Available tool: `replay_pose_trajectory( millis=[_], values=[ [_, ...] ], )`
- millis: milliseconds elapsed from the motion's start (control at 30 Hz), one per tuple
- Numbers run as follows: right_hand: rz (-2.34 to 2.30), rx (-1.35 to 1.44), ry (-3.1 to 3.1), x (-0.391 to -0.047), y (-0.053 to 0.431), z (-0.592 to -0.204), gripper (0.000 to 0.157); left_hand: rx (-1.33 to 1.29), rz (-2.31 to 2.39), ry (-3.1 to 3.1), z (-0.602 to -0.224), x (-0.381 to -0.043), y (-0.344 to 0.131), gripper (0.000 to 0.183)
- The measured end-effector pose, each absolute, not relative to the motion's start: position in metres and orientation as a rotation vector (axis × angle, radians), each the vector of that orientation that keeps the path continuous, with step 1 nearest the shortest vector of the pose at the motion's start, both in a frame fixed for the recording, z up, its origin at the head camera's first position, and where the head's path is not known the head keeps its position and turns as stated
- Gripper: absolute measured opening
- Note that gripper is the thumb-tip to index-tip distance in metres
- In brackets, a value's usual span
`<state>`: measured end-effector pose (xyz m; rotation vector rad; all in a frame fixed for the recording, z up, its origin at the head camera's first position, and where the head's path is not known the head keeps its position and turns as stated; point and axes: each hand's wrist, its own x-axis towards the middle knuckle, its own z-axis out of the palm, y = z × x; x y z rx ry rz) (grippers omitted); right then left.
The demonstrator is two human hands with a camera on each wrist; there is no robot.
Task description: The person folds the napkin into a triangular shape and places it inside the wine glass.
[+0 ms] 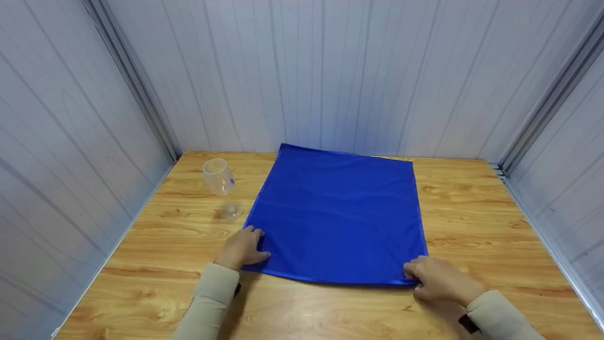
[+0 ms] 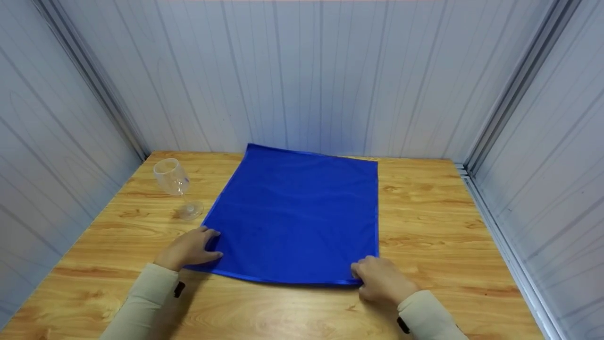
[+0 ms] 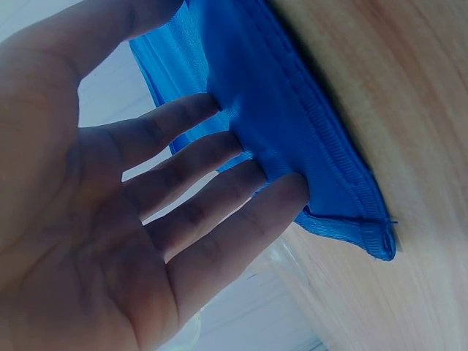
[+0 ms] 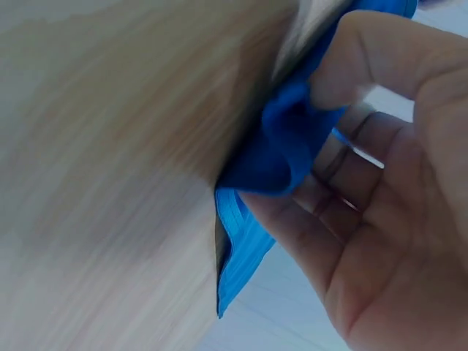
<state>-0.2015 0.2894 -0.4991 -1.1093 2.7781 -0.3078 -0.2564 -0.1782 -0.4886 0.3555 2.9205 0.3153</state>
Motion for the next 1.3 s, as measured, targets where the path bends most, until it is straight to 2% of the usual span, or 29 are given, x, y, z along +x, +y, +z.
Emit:
replay_pose_trajectory(
  millis=[400,600,867,1300],
  values=[
    [-0.271,-1.145,2.768,-0.203,0.29,-0.499,0.04,0.365,0.313,2.924,-0.488,-0.257,-0.18,0.064],
    [-0.35,-1.132,2.687,-0.202,0.292,-0.492,0.035,0.385,0.312,2.94,-0.488,-0.257,-0.18,0.063],
    [-0.531,-0.972,2.454,-0.204,0.294,-0.479,0.026,0.404,0.292,2.918,-0.489,-0.257,-0.179,0.061],
    [-0.614,-1.178,2.653,-0.224,0.29,-0.466,0.023,0.397,0.313,2.926,-0.488,-0.257,-0.18,0.061]
  ],
)
